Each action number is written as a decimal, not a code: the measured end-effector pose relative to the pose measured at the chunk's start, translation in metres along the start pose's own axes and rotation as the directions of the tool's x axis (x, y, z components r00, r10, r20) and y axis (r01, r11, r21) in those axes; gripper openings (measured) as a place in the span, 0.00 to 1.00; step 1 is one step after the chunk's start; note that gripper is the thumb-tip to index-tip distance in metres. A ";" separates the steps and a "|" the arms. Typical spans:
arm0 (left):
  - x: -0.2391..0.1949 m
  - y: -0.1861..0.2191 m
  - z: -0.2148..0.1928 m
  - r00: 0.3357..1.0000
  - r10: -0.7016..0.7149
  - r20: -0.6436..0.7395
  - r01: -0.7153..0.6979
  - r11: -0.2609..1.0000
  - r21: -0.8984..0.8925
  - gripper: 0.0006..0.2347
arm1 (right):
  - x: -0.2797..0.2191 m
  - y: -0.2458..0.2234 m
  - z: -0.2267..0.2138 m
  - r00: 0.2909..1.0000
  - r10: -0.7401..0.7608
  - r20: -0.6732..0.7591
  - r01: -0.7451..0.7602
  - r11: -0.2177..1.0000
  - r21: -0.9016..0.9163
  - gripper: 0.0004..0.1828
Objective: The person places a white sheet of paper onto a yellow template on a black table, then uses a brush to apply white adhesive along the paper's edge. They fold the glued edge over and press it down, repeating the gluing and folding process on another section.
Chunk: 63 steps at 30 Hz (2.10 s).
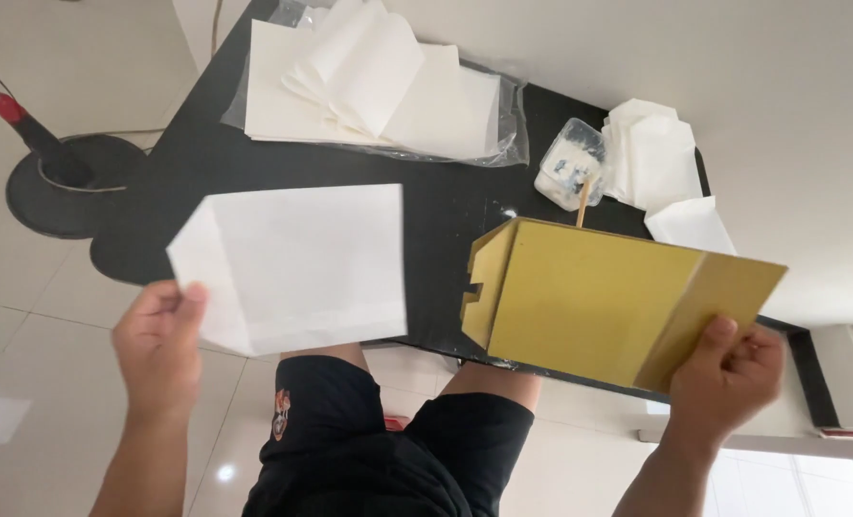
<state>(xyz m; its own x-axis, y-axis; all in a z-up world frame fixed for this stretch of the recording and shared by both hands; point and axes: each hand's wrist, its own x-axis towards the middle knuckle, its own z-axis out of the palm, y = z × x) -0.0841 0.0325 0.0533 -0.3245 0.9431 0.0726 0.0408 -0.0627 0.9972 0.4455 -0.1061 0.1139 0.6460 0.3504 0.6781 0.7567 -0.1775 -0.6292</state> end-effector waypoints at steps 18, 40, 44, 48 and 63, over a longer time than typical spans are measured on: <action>-0.010 0.050 0.057 0.876 -0.051 0.480 -0.003 0.994 0.110 0.10 | 0.014 -0.148 0.264 0.313 -0.346 0.884 0.569 0.814 0.118 0.24; 0.012 0.039 0.180 0.476 -0.009 0.879 -0.288 0.943 0.166 0.15 | 0.059 -0.016 0.031 0.533 0.651 0.540 -0.463 0.759 -0.458 0.10; 0.020 0.033 0.191 0.430 -0.315 0.846 -0.303 0.832 0.464 0.17 | 0.137 0.058 0.033 0.607 0.690 0.396 -0.488 0.716 -0.499 0.08; 0.016 0.053 0.210 0.494 -0.542 0.679 -0.259 0.654 0.711 0.19 | 0.196 0.152 0.054 0.651 0.650 0.393 -0.411 0.737 -0.537 0.10; 0.019 0.034 0.244 0.591 -0.605 0.533 -0.261 0.482 0.836 0.18 | 0.236 0.146 0.098 0.715 0.525 0.461 -0.366 0.843 -0.394 0.14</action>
<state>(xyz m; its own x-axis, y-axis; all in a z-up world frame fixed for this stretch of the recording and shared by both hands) 0.1418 0.1282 0.0838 0.2872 0.7697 -0.5701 0.8947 -0.0031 0.4466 0.6987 0.0414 0.1452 0.8135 0.5812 -0.0203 0.4414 -0.6399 -0.6290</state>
